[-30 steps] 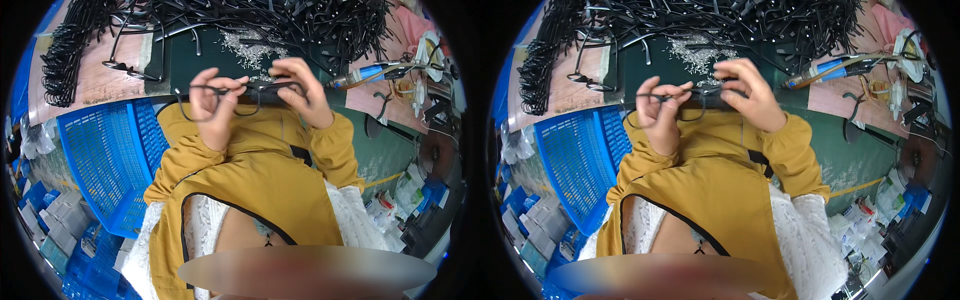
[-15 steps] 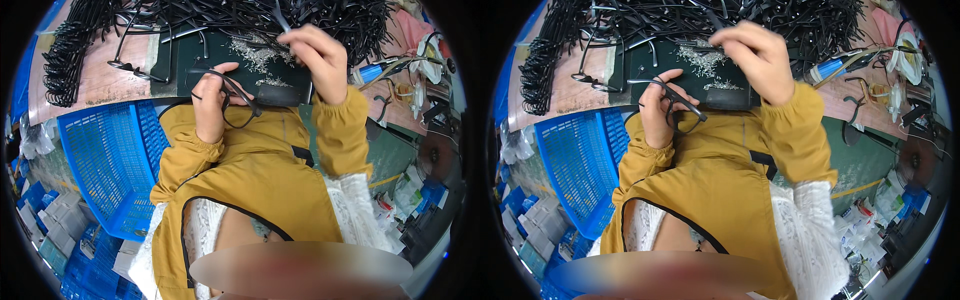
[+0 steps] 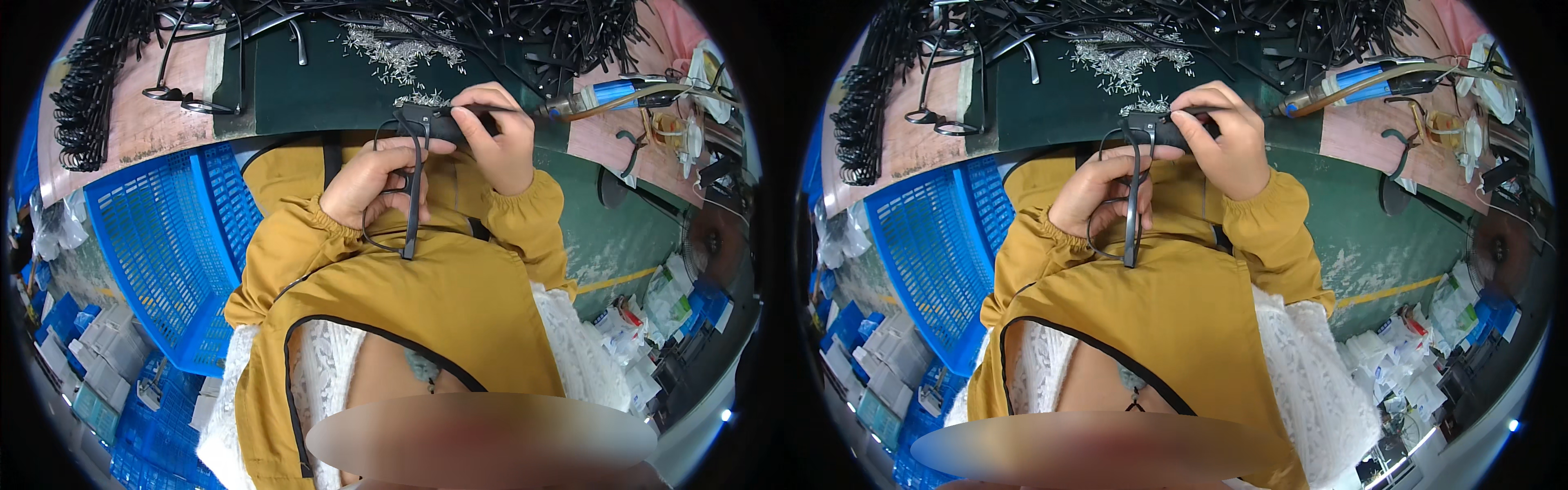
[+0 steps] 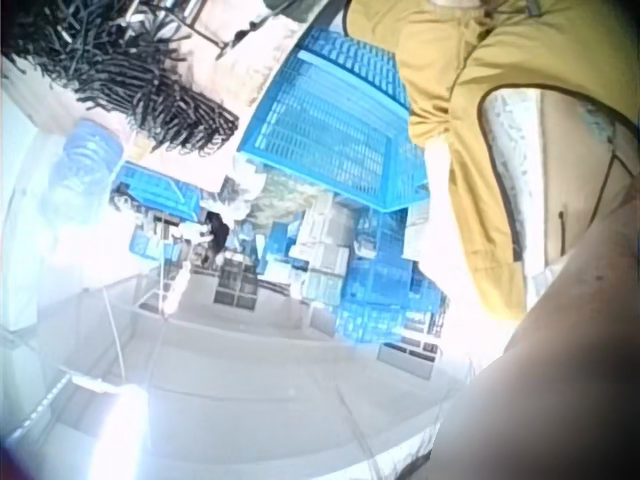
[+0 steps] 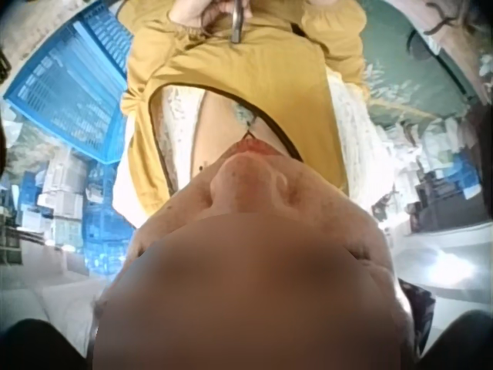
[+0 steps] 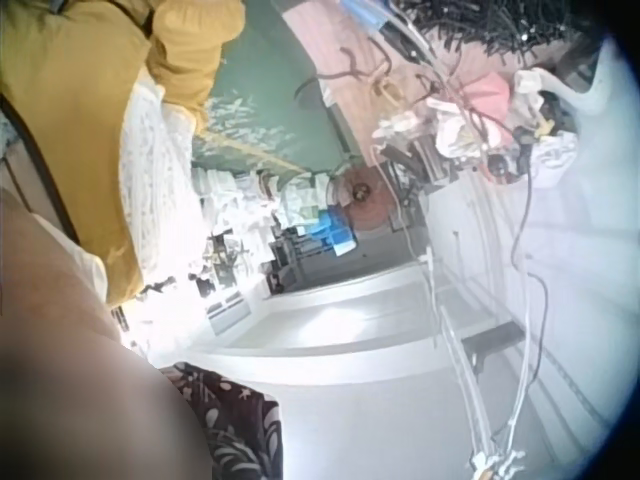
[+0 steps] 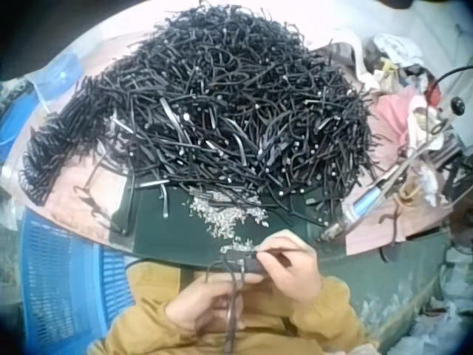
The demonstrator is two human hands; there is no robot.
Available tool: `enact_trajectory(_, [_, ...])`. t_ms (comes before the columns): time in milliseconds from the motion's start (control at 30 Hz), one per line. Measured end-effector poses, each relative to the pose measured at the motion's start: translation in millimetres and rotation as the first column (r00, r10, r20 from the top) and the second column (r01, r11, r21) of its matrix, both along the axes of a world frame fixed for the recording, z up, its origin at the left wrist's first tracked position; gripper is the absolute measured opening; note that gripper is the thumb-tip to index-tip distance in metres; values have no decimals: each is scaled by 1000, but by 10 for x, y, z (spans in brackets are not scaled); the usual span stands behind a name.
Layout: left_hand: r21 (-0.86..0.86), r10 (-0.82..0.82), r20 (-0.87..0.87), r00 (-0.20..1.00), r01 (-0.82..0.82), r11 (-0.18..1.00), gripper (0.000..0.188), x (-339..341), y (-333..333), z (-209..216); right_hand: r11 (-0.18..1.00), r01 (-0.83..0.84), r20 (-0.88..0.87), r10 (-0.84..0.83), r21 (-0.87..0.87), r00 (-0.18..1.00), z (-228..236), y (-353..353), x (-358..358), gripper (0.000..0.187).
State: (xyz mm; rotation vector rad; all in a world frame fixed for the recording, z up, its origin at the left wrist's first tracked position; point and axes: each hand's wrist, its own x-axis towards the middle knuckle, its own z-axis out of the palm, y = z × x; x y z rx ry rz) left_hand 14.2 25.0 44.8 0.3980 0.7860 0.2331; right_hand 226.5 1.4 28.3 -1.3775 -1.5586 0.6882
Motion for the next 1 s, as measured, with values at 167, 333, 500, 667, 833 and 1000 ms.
enact_trajectory(167, [11, 4, 18, 1000, -5, 1000, 46, -20, 21, -32, 998, -36, -66, 33, -43, 997, -49, 102, -38, 9])
enact_trajectory(333, [35, -3, -4, 1000, 3, 999, 43, 15, 58, -10, 984, -132, -151, 113, -122, 982, 42, 211, -24, 7])
enact_trajectory(500, [59, 1, -40, 999, 1, 998, 40, 64, 84, 40, 978, -200, 160, 187, 64, 969, -37, 274, -2, 9])
enact_trajectory(667, [59, -44, -47, 998, 47, 997, 42, 37, 117, 111, 978, -159, 174, 136, 131, 975, 7, 173, -93, 15])
enact_trajectory(833, [360, 166, 35, 985, -168, 918, 58, -40, 147, 178, 831, 70, -9, -78, 551, 997, 361, -121, 185, 13])
enact_trajectory(1000, [442, 85, 122, 989, -131, 887, 73, 157, 154, 144, 664, 667, -337, -576, 338, 745, 187, 163, 1140, 27])
